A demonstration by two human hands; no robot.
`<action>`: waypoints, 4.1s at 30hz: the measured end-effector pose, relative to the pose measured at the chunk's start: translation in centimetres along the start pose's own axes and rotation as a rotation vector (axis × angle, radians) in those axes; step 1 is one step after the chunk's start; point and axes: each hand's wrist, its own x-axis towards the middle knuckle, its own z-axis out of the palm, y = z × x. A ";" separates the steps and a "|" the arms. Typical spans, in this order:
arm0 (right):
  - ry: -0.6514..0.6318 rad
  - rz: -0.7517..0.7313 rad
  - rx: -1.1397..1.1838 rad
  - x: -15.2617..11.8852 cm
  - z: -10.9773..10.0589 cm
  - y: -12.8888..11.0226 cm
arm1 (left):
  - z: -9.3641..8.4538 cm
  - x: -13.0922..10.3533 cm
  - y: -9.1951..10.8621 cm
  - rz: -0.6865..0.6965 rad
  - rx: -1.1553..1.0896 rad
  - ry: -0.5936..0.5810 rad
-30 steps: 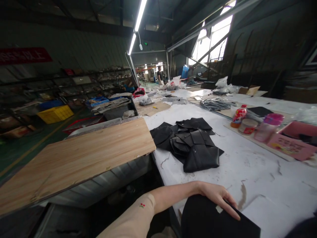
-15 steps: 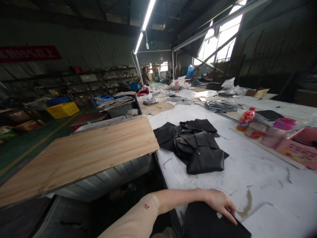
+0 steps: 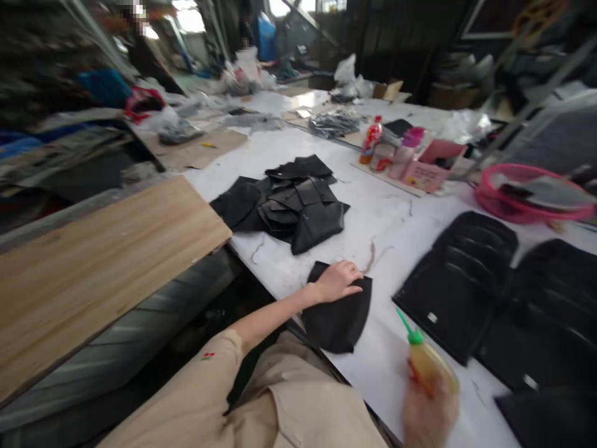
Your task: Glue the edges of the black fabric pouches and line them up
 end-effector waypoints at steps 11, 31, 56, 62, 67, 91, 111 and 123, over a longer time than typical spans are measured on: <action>0.027 -0.068 -0.157 -0.1 -0.8 -0.1 | 3.6 -4.5 2.8 0.042 0.010 -0.153; -0.190 -0.533 -0.691 3.8 3.2 -1.5 | 3.9 -4.4 3.9 0.086 0.095 -0.199; -0.392 -0.870 -0.902 5.3 3.8 -2.4 | 5.0 -4.6 3.4 0.119 0.123 -0.105; -0.364 -0.828 -0.882 5.7 4.2 -2.0 | 5.1 -4.7 3.3 0.124 0.118 -0.094; -0.383 -0.843 -0.873 5.3 3.8 -2.6 | 5.1 -4.7 3.2 0.122 0.096 -0.082; -0.363 -0.775 -0.919 2.6 1.6 -3.3 | 5.0 -4.6 3.2 0.102 0.012 -0.110; -0.341 -0.713 -0.929 -1.2 -1.1 -3.7 | 5.0 -4.8 3.1 0.094 -0.009 -0.099; -0.341 -0.655 -0.926 -3.1 -3.2 -3.6 | 5.1 -4.6 2.9 0.075 -0.031 -0.127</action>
